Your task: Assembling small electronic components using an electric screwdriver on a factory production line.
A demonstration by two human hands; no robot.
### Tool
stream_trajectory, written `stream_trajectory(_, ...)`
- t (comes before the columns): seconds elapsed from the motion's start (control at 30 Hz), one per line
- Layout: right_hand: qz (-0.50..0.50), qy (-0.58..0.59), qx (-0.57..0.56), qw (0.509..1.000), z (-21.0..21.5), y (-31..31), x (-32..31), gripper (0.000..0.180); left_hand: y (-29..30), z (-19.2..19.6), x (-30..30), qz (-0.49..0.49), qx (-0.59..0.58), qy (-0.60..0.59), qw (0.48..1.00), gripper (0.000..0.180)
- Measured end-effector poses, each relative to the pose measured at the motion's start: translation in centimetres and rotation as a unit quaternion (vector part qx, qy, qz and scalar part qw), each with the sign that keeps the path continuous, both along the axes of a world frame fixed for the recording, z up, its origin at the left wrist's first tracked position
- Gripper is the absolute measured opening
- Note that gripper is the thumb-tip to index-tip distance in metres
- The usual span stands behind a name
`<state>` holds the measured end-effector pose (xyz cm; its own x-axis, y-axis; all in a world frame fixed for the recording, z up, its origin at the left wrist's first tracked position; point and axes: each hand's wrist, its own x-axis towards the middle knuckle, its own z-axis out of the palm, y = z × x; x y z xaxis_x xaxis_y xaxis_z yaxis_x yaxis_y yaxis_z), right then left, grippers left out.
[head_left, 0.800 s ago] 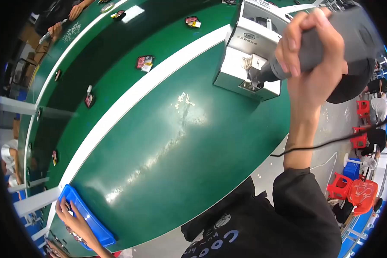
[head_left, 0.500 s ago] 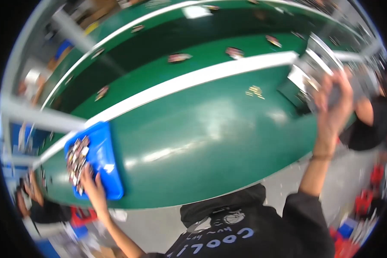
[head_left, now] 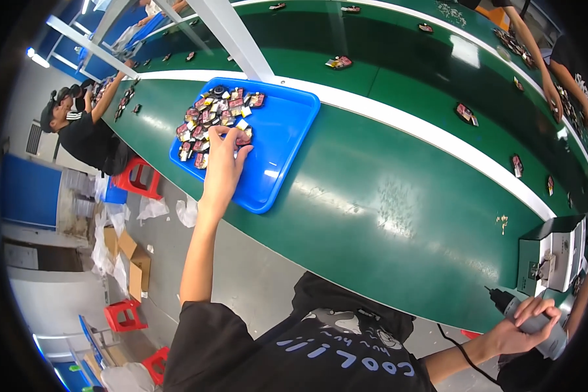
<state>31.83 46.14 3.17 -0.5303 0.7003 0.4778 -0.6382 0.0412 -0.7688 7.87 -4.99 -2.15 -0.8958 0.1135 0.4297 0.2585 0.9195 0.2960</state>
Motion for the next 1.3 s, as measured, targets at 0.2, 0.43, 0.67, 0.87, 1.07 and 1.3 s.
stream_trajectory(0.2,-0.043,0.0,-0.016,0.999,0.4,-0.1,0.1,0.025,0.6,1.0,-1.6,0.056,0.117,-0.163,0.978,0.056)
stream_trajectory(0.43,-0.045,0.009,0.002,0.999,0.7,-0.2,-0.3,0.027,1.0,-0.4,-3.0,0.057,-0.006,-0.061,0.996,0.058)
stream_trajectory(0.67,-0.064,0.018,-0.009,0.998,0.7,-0.2,0.4,0.026,9.1,3.5,0.6,-0.01,0.148,-0.108,0.983,0.058)
stream_trajectory(0.87,-0.02,0.031,-0.03,0.999,1.2,-0.7,0.5,0.03,20.2,1.3,5.7,-0.445,0.042,-0.286,0.847,0.065)
stream_trajectory(1.07,-0.02,0.041,-0.03,0.999,1.3,-1.8,0.3,0.036,23.5,1.4,6.8,-0.534,0.027,-0.206,0.819,0.071)
stream_trajectory(1.3,0.001,0.035,-0.051,0.998,0.8,-1.7,0.7,0.037,25.0,-0.4,8.0,-0.533,-0.026,-0.114,0.838,0.044)
